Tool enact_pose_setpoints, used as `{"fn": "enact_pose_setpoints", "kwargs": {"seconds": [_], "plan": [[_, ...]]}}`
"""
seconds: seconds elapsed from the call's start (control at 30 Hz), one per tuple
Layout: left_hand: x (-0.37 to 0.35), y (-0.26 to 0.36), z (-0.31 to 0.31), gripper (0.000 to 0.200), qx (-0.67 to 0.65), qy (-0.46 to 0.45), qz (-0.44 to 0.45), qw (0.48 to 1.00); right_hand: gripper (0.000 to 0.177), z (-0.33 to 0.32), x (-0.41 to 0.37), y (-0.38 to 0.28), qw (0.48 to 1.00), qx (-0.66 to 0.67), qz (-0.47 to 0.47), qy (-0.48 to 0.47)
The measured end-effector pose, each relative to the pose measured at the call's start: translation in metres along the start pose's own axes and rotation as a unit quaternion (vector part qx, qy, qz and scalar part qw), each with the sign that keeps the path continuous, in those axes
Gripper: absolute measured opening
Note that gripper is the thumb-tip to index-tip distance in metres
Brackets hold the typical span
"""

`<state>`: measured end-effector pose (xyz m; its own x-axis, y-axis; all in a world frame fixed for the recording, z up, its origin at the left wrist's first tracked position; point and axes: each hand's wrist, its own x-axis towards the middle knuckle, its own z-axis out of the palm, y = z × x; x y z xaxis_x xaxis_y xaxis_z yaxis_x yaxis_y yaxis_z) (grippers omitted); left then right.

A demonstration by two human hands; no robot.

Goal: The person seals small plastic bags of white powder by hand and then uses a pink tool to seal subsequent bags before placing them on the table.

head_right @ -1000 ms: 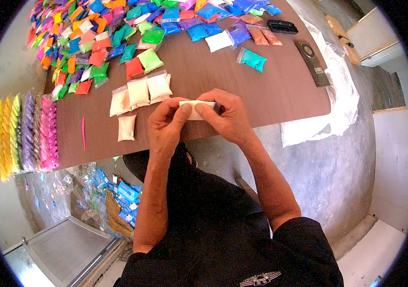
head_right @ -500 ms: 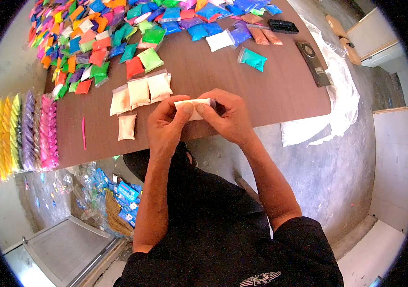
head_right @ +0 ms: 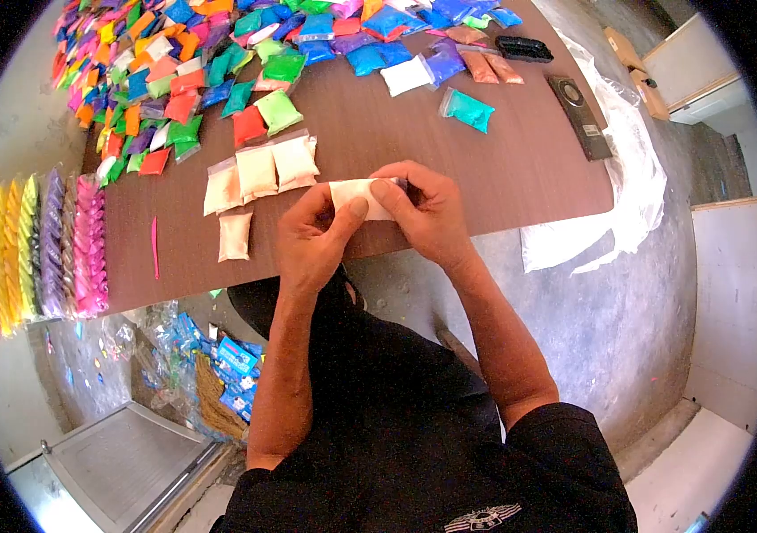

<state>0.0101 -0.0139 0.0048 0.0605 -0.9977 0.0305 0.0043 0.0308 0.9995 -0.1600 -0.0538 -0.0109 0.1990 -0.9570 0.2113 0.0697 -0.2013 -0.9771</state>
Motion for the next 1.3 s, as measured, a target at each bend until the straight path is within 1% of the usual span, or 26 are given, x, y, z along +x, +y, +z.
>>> {"fn": "enact_pose_setpoints", "kwargs": {"seconds": [0.13, 0.2, 0.23, 0.3, 0.33, 0.4, 0.5, 0.63, 0.73, 0.8, 0.83, 0.9, 1.0, 1.13, 1.2, 1.23, 1.3], "plan": [[0.001, -0.007, -0.004, 0.021, -0.028, -0.001, -0.003, 1.0, 0.016, 0.002, 0.001, -0.003, 0.999, -0.031, -0.019, 0.002], [0.0, -0.009, -0.005, 0.019, -0.074, 0.017, -0.014, 0.997, 0.017, 0.001, -0.001, 0.0, 1.0, -0.028, 0.001, -0.003], [0.0, -0.01, -0.005, 0.019, -0.074, 0.017, -0.015, 0.997, 0.017, 0.001, -0.001, 0.0, 1.0, -0.028, 0.002, -0.003], [0.001, -0.011, -0.003, 0.02, -0.093, 0.017, 0.008, 0.995, 0.016, -0.001, -0.001, 0.0, 1.0, -0.03, 0.001, 0.002], [0.001, -0.01, -0.002, 0.02, -0.094, 0.017, 0.008, 0.995, 0.016, -0.002, -0.001, 0.001, 1.0, -0.031, 0.002, 0.002], [0.0, -0.006, -0.002, 0.023, -0.055, 0.017, -0.032, 0.998, 0.015, -0.003, -0.001, 0.003, 0.999, -0.039, -0.009, 0.012], [0.001, -0.002, 0.001, 0.026, -0.03, 0.019, -0.008, 0.999, 0.014, -0.003, -0.001, 0.003, 0.998, -0.059, 0.009, -0.001], [0.002, -0.014, -0.005, 0.026, -0.044, 0.011, -0.022, 0.999, 0.014, 0.002, -0.001, 0.001, 0.998, -0.068, -0.014, 0.0], [0.001, -0.008, -0.003, 0.026, -0.049, 0.02, -0.002, 0.999, 0.012, 0.005, -0.002, -0.001, 0.999, -0.035, 0.004, 0.024], [0.0, -0.001, -0.002, 0.024, -0.042, 0.025, -0.034, 0.998, 0.009, 0.002, -0.001, 0.003, 0.999, 0.018, 0.023, 0.022], [0.0, -0.001, -0.002, 0.024, -0.041, 0.026, -0.034, 0.998, 0.009, 0.001, -0.001, 0.002, 0.999, 0.018, 0.023, 0.022], [0.0, -0.001, -0.001, 0.022, -0.019, 0.029, -0.036, 0.999, 0.007, -0.001, -0.001, 0.002, 0.999, -0.025, 0.024, 0.005], [0.0, -0.005, -0.002, 0.02, 0.006, 0.025, -0.028, 0.999, 0.005, -0.002, -0.001, 0.005, 1.0, -0.021, 0.015, -0.007], [0.0, -0.011, -0.003, 0.021, -0.006, 0.02, -0.007, 1.0, 0.005, 0.0, -0.001, 0.001, 1.0, -0.02, 0.009, -0.01], [0.001, -0.012, -0.003, 0.021, -0.043, 0.021, 0.01, 0.999, 0.005, 0.001, 0.0, 0.001, 1.0, -0.028, -0.002, -0.004], [0.0, -0.01, -0.003, 0.021, -0.043, 0.021, 0.01, 0.999, 0.005, 0.002, 0.0, 0.001, 1.0, -0.028, -0.001, -0.004], [-0.001, -0.006, -0.002, 0.022, -0.035, 0.021, -0.007, 0.999, 0.005, 0.002, 0.0, 0.0, 1.0, 0.012, 0.012, 0.005]]}}
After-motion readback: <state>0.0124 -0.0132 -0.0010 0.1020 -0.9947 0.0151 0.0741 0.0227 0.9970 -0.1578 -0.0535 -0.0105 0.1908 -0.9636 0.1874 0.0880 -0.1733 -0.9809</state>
